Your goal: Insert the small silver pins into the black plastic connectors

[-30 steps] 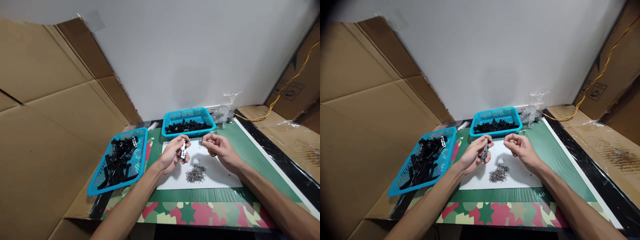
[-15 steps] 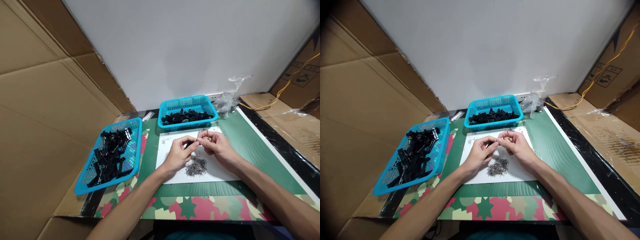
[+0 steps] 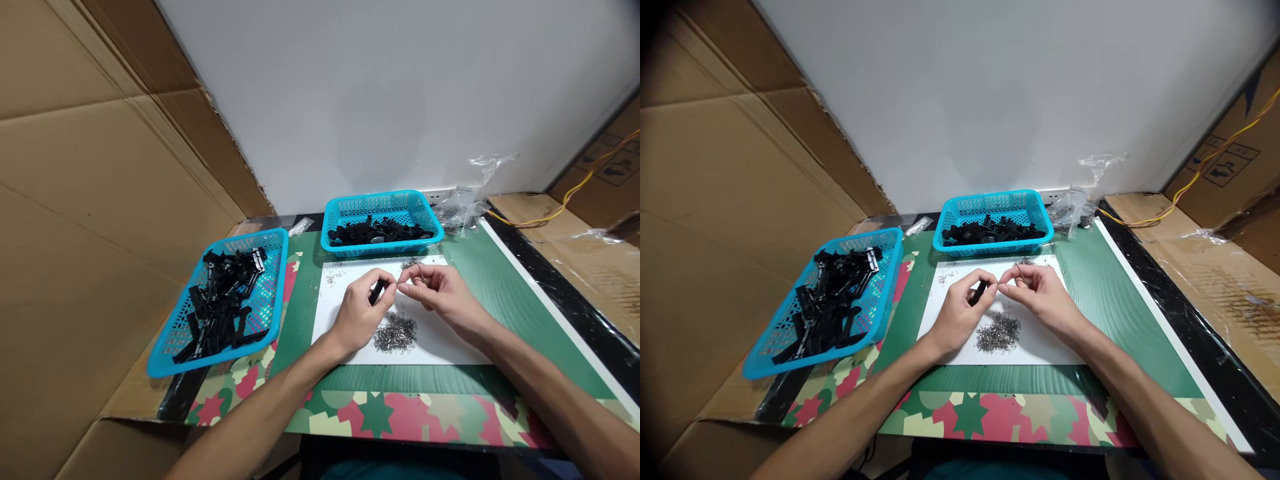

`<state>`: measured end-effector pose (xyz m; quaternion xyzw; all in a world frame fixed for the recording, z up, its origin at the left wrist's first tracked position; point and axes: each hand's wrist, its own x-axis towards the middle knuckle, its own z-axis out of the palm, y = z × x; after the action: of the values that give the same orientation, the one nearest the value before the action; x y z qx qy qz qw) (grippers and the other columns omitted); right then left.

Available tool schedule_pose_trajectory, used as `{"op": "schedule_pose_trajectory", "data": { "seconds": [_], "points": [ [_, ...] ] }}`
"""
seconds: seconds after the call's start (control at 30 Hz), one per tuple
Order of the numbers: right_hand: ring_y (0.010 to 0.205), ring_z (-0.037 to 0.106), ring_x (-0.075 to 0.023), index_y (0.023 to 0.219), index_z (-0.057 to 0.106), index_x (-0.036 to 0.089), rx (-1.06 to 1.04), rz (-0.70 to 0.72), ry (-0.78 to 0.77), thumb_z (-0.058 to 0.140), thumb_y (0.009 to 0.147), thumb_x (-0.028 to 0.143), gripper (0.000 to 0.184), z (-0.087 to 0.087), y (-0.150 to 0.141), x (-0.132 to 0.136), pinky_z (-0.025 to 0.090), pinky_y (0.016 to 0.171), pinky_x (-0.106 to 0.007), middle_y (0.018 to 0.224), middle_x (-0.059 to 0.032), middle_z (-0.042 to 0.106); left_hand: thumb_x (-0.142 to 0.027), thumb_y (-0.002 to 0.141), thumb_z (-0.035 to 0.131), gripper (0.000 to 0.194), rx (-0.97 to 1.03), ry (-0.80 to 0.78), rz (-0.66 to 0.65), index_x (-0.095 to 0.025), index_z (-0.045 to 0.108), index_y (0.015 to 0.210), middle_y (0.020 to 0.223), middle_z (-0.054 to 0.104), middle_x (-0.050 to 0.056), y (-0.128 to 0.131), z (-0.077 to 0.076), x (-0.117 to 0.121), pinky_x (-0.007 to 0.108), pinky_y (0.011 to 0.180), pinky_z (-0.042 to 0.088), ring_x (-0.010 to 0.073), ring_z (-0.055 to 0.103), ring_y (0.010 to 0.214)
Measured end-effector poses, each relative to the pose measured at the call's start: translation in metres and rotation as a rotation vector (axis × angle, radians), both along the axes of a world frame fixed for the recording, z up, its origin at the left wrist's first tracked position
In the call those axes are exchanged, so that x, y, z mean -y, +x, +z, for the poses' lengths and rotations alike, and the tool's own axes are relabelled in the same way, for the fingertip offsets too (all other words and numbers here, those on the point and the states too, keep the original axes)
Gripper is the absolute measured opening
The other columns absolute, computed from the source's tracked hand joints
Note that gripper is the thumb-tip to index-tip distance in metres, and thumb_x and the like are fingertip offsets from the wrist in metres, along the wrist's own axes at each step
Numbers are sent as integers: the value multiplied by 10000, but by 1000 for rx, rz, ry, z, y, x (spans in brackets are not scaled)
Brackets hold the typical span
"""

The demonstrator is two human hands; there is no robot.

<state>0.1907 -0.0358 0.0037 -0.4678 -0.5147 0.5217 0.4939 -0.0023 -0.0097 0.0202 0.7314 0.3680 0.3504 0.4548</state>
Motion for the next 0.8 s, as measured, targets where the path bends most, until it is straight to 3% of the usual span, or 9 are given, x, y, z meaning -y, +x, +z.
{"op": "schedule_pose_trajectory", "data": {
  "seconds": [0.17, 0.4, 0.67, 0.8],
  "points": [
    [560, 316, -123, 925, 760, 207, 123, -14, 50, 742, 907, 557, 351, 1, 3, 0, 228, 543, -299, 599, 61, 372, -332, 1027, 578, 185, -25, 42, 7, -187, 660, 945, 868, 623, 19, -1, -3, -2, 255, 685, 405, 163, 530, 755],
    [591, 377, -146, 1039, 753, 237, 474, -57, 276, 615, 1015, 435, 242, 7, 6, 7, 291, 584, -302, 632, 39, 421, -328, 1039, 577, 189, -58, 122, -19, -186, 683, 973, 937, 693, 44, -1, -3, -6, 278, 776, 441, 190, 608, 846],
    [567, 439, -142, 1009, 763, 236, 684, -18, 390, 586, 981, 303, 192, 1, 10, 7, 337, 599, -287, 648, 13, 543, -282, 1040, 570, 164, -180, 206, -119, -192, 700, 994, 974, 717, 54, -7, 3, -12, 301, 825, 447, 209, 646, 897],
    [557, 442, -137, 932, 761, 223, 682, -12, 414, 607, 915, 247, 157, 2, 10, 9, 340, 588, -285, 633, 12, 546, -236, 1004, 604, 118, -126, 152, -112, -191, 713, 993, 999, 739, 53, -9, 8, -15, 296, 830, 460, 210, 662, 927]
  ]
}}
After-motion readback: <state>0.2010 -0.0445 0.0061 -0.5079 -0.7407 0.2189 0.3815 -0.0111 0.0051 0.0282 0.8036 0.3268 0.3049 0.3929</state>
